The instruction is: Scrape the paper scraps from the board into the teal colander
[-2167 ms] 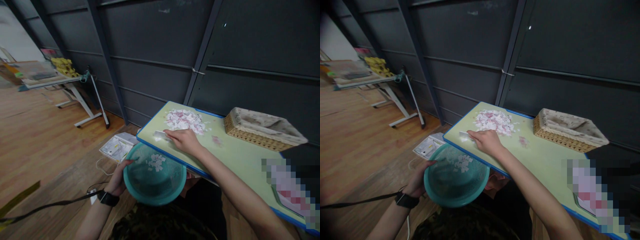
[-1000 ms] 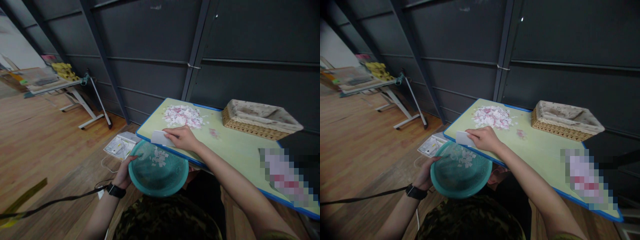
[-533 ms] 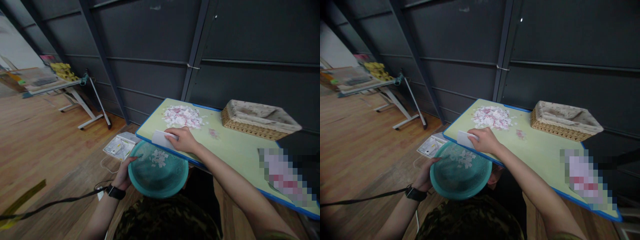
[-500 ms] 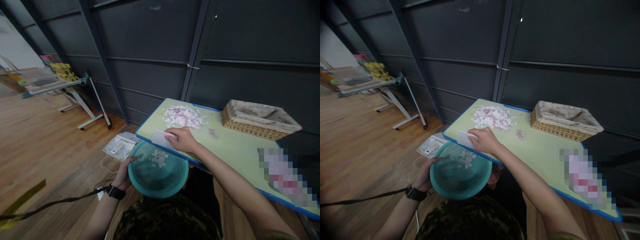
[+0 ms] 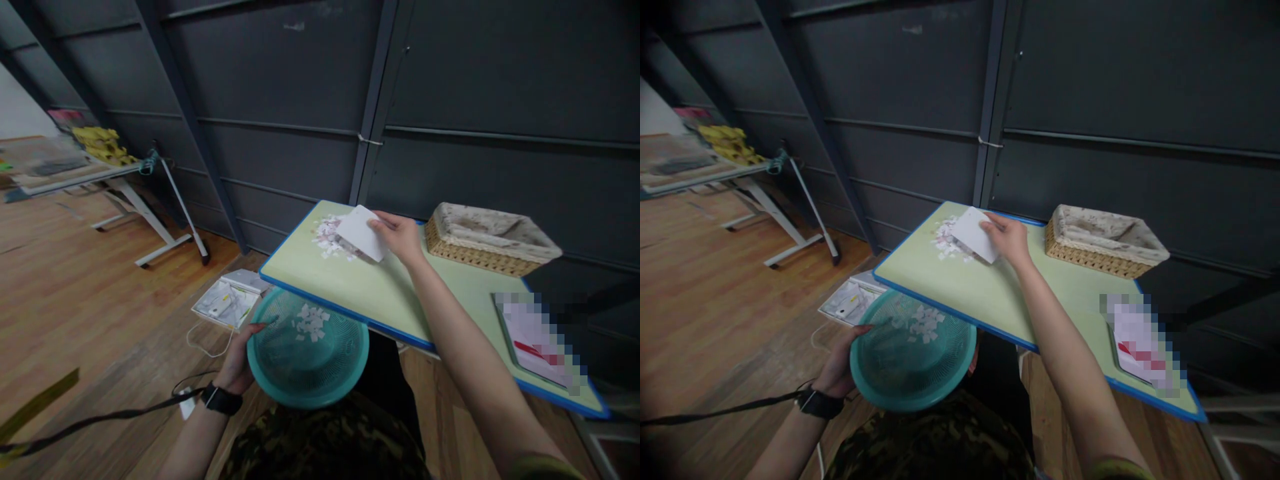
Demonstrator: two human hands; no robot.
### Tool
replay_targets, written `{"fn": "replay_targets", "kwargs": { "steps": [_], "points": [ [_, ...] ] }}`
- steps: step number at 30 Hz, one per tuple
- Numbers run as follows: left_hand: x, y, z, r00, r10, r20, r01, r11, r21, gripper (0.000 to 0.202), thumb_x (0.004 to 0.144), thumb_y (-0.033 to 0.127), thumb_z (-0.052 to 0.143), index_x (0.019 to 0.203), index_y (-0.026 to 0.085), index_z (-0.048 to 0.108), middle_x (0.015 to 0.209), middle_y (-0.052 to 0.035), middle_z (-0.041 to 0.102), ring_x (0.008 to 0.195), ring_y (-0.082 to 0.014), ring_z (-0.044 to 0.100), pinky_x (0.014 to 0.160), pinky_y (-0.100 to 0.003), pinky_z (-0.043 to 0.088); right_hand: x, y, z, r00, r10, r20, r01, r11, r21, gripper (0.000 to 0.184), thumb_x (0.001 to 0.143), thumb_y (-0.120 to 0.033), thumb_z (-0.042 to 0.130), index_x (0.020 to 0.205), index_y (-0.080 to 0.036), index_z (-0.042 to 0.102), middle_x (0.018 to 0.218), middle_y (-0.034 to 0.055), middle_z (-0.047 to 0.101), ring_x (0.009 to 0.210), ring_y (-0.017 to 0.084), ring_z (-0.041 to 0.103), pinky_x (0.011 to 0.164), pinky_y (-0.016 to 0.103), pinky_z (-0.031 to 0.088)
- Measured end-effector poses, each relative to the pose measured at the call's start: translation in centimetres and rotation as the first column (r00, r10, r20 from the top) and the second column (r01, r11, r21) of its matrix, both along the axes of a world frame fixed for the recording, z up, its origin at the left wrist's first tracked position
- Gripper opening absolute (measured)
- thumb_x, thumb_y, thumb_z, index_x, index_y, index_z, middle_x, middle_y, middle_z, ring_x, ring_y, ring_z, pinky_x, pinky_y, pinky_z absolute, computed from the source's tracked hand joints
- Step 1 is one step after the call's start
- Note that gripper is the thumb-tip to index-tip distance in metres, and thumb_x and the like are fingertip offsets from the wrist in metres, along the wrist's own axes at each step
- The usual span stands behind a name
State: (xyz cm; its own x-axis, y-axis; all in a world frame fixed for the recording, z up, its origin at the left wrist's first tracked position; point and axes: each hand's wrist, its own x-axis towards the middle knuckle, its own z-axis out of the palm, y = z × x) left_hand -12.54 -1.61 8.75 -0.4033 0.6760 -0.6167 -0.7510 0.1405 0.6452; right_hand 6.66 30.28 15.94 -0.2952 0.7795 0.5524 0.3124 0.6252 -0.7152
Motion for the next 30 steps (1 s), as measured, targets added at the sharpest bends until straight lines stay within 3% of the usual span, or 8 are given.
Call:
{"fn": "replay_targets", "kwargs": {
  "steps": [3, 8, 13, 16, 20, 25, 30],
  "points": [
    [-0.1, 0.0, -0.7, 1.0, -0.017, -0.002, 0.017, 1.0, -0.008, 0.005, 0.072, 0.015, 0.069, 0.077, 0.016, 0.07, 0.062, -0.0049, 0.075, 0.053, -0.0205, 0.07, 0.063, -0.033, 0.059, 1.6, 0.6, -0.8, 0.997, -0.054, 0.062, 0.05, 0.997, 0.065, 0.031, 0.081, -0.037, 0.067, 0.107, -0.022, 0.076, 0.108, 0.0066, 0.074, 0.099, 0.03, 0.071, 0.088, 0.044, 0.055],
    [0.5, 0.3, -0.8, 1.0, -0.012, -0.004, 0.012, 1.0, -0.007, 0.003, 0.074, 0.014, 0.068, 0.076, 0.016, 0.07, 0.065, -0.0057, 0.076, 0.055, -0.0209, 0.071, 0.063, -0.033, 0.059, 1.9, -0.9, -2.2, 0.981, -0.029, 0.193, -0.012, 0.979, 0.205, 0.027, 0.085, -0.035, 0.065, 0.107, -0.025, 0.077, 0.108, 0.0057, 0.074, 0.101, 0.028, 0.071, 0.089, 0.039, 0.056],
    [1.1, 0.3, -0.3, 1.0, -0.015, 0.027, 0.015, 1.0, 0.014, 0.033, 0.073, 0.013, 0.069, 0.105, 0.014, 0.071, 0.08, -0.0088, 0.08, 0.068, -0.0263, 0.076, 0.072, -0.039, 0.06, 0.5, -2.9, -2.7, 0.949, -0.03, 0.315, -0.077, 0.943, 0.322, 0.03, 0.092, -0.035, 0.056, 0.114, -0.024, 0.074, 0.109, 0.0072, 0.075, 0.096, 0.024, 0.073, 0.083, 0.035, 0.055],
    [1.2, 0.3, 0.0, 0.999, -0.016, 0.028, 0.015, 0.999, 0.048, 0.046, 0.073, 0.013, 0.069, 0.118, 0.017, 0.068, 0.087, -0.0088, 0.081, 0.076, -0.0286, 0.076, 0.077, -0.041, 0.059, -0.1, -4.0, -3.0, 0.898, -0.097, 0.43, -0.103, 0.903, 0.418, 0.033, 0.096, -0.035, 0.051, 0.119, -0.024, 0.071, 0.103, 0.0074, 0.077, 0.086, 0.021, 0.073, 0.073, 0.029, 0.053],
    [1.4, 0.3, 0.4, 0.998, -0.048, 0.036, 0.044, 0.993, 0.107, 0.054, 0.072, 0.013, 0.071, 0.125, 0.017, 0.065, 0.093, -0.0105, 0.081, 0.082, -0.0287, 0.076, 0.083, -0.041, 0.058, -0.4, -4.8, -3.3, 0.863, -0.209, 0.46, -0.068, 0.855, 0.515, 0.033, 0.097, -0.034, 0.048, 0.12, -0.028, 0.07, 0.091, 0.0047, 0.078, 0.072, 0.016, 0.071, 0.06, 0.024, 0.047],
    [1.4, 0.2, 0.2, 0.999, -0.032, 0.01, 0.031, 0.997, 0.076, 0.047, 0.072, 0.012, 0.07, 0.119, 0.016, 0.067, 0.086, -0.0095, 0.081, 0.076, -0.0268, 0.076, 0.076, -0.038, 0.059, -0.3, -4.9, -3.0, 0.87, -0.18, 0.46, -0.082, 0.865, 0.495, 0.032, 0.096, -0.033, 0.049, 0.117, -0.027, 0.072, 0.092, 0.0053, 0.078, 0.073, 0.016, 0.071, 0.061, 0.026, 0.046],
    [1.0, 0.2, -0.4, 1.0, -0.028, 0.001, 0.028, 1.0, 0.001, 0.018, 0.075, 0.013, 0.067, 0.093, 0.014, 0.071, 0.075, -0.0087, 0.079, 0.06, -0.0233, 0.074, 0.063, -0.034, 0.06, -0.4, -4.5, -2.9, 0.895, -0.122, 0.429, -0.088, 0.894, 0.439, 0.032, 0.097, -0.035, 0.049, 0.118, -0.027, 0.072, 0.101, 0.0054, 0.077, 0.082, 0.019, 0.072, 0.069, 0.028, 0.049]
  ]
}}
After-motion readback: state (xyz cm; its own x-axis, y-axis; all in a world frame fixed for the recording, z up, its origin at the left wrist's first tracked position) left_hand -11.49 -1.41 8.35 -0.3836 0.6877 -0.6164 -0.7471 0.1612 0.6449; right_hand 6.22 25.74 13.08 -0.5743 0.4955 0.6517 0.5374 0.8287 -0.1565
